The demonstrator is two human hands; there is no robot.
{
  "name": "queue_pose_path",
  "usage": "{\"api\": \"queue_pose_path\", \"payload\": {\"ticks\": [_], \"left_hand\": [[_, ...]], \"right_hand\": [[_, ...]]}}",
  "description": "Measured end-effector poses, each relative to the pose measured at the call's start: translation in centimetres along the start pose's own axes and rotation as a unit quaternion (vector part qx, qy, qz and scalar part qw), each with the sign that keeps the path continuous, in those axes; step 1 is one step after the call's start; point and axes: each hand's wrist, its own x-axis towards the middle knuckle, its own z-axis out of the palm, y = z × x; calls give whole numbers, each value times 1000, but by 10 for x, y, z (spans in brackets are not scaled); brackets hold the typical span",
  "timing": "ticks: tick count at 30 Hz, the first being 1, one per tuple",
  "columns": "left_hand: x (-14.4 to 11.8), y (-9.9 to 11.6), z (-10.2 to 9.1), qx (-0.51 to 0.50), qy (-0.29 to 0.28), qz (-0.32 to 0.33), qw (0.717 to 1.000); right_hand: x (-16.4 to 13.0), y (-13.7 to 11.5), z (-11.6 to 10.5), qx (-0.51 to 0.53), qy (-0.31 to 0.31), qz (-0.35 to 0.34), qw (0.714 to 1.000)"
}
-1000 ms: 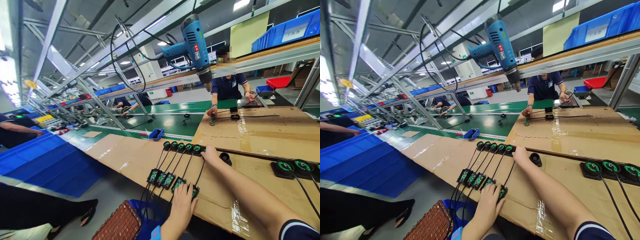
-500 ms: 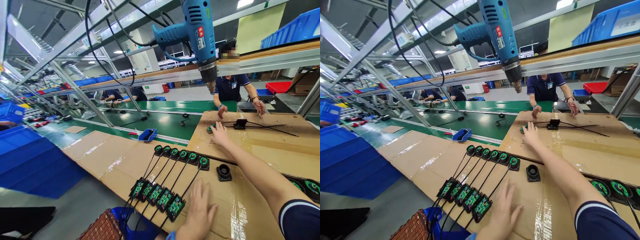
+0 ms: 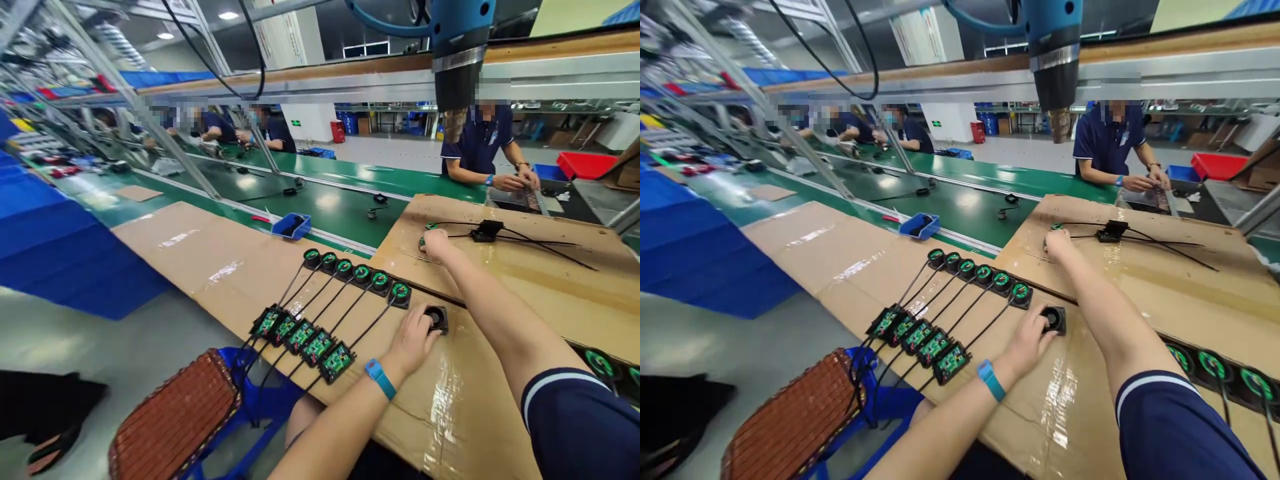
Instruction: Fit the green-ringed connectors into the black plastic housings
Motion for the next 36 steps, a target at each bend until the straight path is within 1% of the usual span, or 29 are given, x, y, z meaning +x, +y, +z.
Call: {"api": "queue_pose_path", "payload": {"ticks": [2,4,7,10,13,15,17,19,20,23,25,27,29,31,34,36], "left_hand": [[-4,2,-1,-8,20,19,1000],[-11,5,-5,-17,35,19,999],[-30,10,-21,-44,67,-36,996],[-54,13,-40,-63,88,-96,989],[-70,14,-52,-60,79,-137,986],[-72,13,-55,-36,90,-166,981],[-71,12,-54,-4,109,-192,975],[-69,11,-53,-1,115,-206,972],[-69,11,-53,-18,110,-208,972],[-71,11,-55,-93,77,-194,973],[-73,11,-56,-110,63,-184,975],[-73,10,-55,-87,81,-205,971],[-73,8,-52,-46,111,-245,962],[-73,6,-51,-21,114,-259,959],[-74,4,-52,-33,81,-212,973],[-74,4,-54,-41,65,-180,981]], "right_hand": [[-28,0,-7,1,1,6,1000],[-63,-2,-15,5,13,20,1000],[-122,-8,-26,11,30,42,999],[-180,-21,-32,65,60,25,996],[-232,-43,-26,147,79,-22,986],[-259,-60,-14,160,61,-34,985],[-279,-74,2,149,23,-29,988],[-291,-82,18,149,-10,-17,989],[-295,-83,24,159,-17,-11,987],[-303,-81,36,212,-5,-14,977],[-305,-78,39,236,4,-26,971],[-306,-78,40,254,7,-27,967],[-307,-80,41,274,9,-12,962],[-307,-83,41,290,9,5,957],[-308,-86,41,308,29,29,951],[-310,-87,40,334,77,46,938]]}}
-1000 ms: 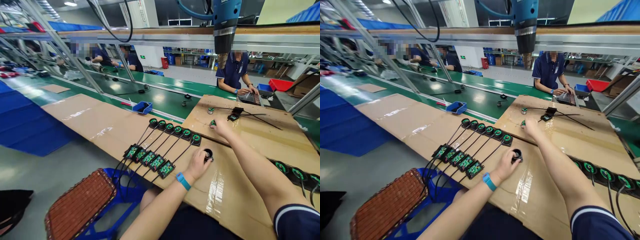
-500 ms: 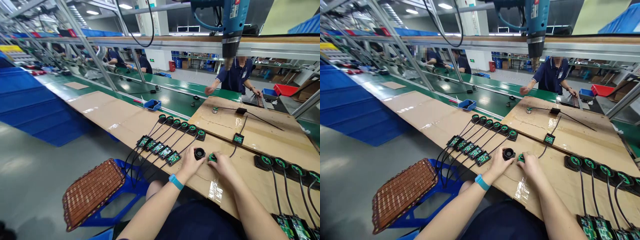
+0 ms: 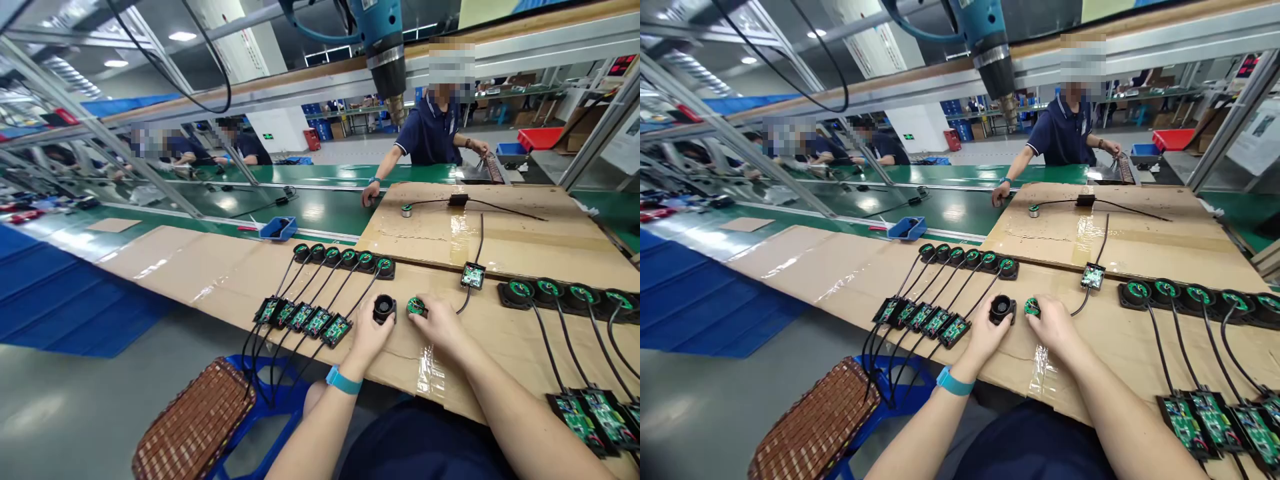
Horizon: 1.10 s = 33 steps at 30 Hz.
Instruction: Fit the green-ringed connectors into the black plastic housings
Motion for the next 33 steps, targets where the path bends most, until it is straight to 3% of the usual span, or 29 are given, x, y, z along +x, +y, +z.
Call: {"api": "queue_pose_path", "payload": {"ticks": [3,6,10,15,21,26,33], "left_hand": [[1,3,0,7,12,-25,1000],[2,6,1,15,19,-47,999],[-1,3,1,-8,1,36,999],[-10,-5,5,-10,-13,105,994],[-11,-4,6,-34,-25,112,993],[-10,-2,5,-50,-44,105,992],[-12,-5,6,-26,-40,119,992]], "right_hand": [[-4,-5,0,74,94,-22,993],[-9,-14,2,129,145,-55,979],[-15,-21,13,150,169,-110,968],[-19,-23,27,134,148,-148,969],[-20,-27,29,112,120,-159,973],[-21,-29,28,97,84,-120,984],[-21,-35,34,66,104,-68,990]]}}
